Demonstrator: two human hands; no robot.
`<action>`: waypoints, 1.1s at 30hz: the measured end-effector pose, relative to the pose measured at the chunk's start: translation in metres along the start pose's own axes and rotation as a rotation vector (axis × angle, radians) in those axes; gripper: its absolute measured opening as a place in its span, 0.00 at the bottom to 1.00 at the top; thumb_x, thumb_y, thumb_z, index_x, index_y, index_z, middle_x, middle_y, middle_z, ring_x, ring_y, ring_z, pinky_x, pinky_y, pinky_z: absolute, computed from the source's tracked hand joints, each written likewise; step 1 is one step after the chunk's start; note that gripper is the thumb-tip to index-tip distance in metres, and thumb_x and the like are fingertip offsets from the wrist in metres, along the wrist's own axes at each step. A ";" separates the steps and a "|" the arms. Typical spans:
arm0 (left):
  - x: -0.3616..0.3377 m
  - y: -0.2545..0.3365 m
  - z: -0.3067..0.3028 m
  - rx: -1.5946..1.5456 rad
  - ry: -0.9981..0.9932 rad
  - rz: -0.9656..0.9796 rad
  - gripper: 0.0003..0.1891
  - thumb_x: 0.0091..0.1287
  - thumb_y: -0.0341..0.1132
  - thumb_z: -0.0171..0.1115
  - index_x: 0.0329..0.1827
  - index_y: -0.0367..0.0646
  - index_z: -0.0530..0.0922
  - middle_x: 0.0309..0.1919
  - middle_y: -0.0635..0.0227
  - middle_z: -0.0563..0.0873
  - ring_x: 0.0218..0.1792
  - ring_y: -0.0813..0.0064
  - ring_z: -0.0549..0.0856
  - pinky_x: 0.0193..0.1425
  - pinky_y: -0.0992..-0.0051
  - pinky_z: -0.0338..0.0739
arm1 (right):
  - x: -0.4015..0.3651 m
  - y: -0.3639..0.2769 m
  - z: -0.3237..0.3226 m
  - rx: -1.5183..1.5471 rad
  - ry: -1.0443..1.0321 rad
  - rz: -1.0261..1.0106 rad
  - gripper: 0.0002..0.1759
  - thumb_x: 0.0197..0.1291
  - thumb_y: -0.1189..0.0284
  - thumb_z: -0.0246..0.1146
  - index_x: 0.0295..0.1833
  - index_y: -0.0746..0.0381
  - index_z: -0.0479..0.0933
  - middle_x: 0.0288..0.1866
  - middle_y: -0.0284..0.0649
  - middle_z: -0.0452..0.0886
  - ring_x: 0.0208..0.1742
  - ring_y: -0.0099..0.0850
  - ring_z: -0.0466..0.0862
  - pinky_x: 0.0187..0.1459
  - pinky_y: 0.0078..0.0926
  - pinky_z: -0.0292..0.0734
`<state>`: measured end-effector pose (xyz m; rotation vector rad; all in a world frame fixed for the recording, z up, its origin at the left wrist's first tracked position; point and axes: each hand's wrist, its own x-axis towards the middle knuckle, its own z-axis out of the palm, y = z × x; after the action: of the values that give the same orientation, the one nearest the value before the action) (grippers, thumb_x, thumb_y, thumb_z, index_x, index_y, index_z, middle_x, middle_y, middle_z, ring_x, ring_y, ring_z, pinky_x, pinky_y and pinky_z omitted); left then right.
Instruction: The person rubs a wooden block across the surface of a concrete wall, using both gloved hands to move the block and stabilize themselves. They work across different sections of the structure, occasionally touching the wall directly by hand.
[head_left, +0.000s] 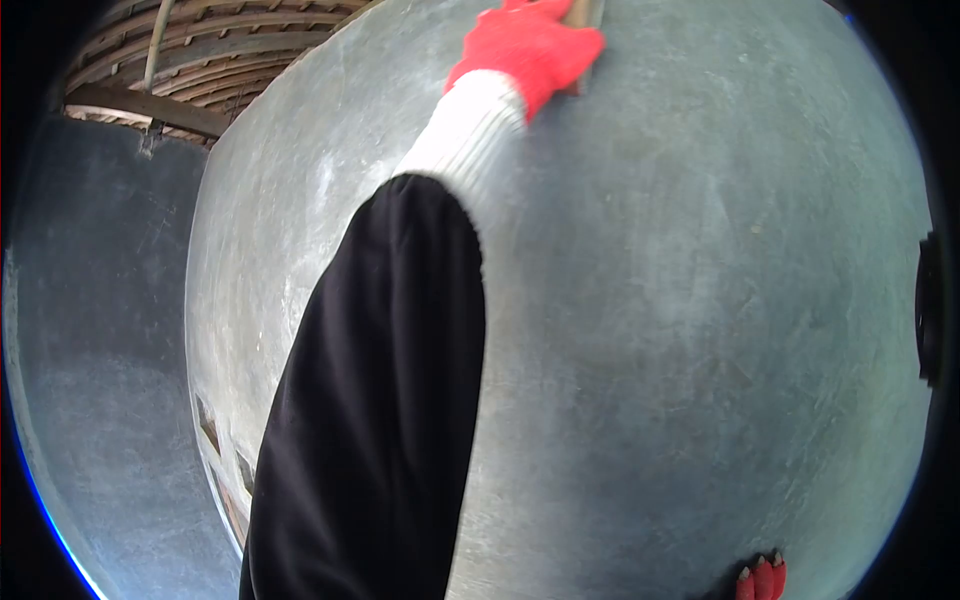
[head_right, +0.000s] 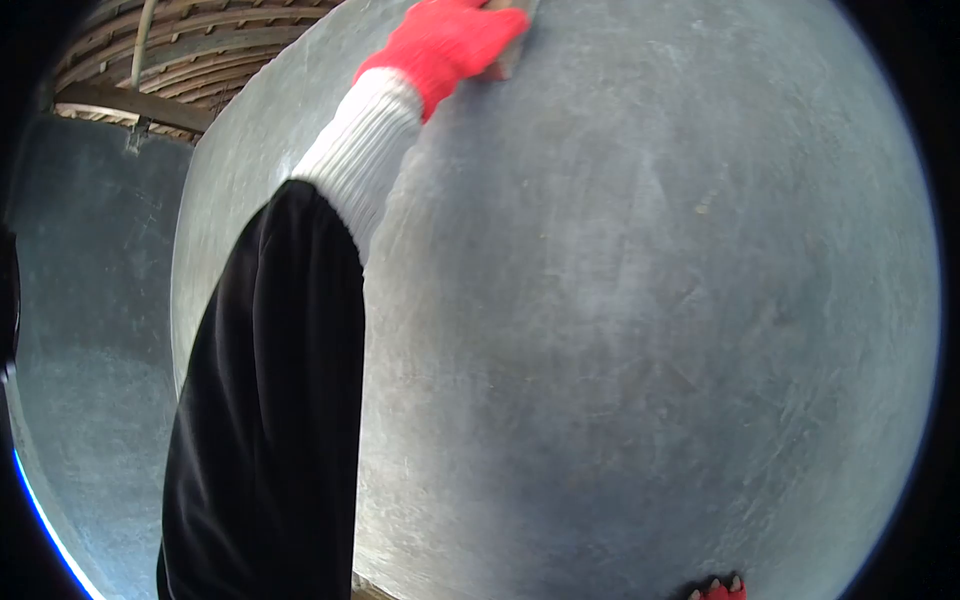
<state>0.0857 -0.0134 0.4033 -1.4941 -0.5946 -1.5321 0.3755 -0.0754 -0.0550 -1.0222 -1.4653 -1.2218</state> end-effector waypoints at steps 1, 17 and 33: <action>-0.001 -0.011 -0.001 0.009 0.000 -0.013 0.36 0.61 0.53 0.52 0.75 0.53 0.67 0.75 0.46 0.63 0.71 0.46 0.70 0.74 0.62 0.65 | 0.002 -0.001 0.002 0.008 -0.006 -0.012 0.26 0.68 0.61 0.52 0.63 0.70 0.73 0.61 0.55 0.76 0.64 0.58 0.75 0.64 0.55 0.70; -0.141 0.001 -0.005 0.188 0.116 -0.067 0.35 0.61 0.52 0.64 0.71 0.49 0.71 0.67 0.39 0.70 0.62 0.40 0.76 0.67 0.56 0.72 | 0.003 0.001 0.005 0.037 0.020 -0.034 0.27 0.69 0.60 0.54 0.65 0.68 0.72 0.61 0.54 0.76 0.64 0.57 0.75 0.65 0.57 0.68; -0.278 0.013 -0.051 0.103 -0.022 -0.043 0.38 0.55 0.47 0.63 0.72 0.49 0.69 0.65 0.35 0.70 0.58 0.31 0.74 0.59 0.48 0.72 | 0.007 -0.005 0.009 0.003 0.060 -0.099 0.25 0.69 0.60 0.54 0.63 0.67 0.73 0.60 0.53 0.79 0.61 0.53 0.78 0.65 0.55 0.67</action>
<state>0.0355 0.0101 0.1262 -1.4296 -0.7124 -1.4965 0.3682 -0.0674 -0.0495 -0.9127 -1.4857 -1.3097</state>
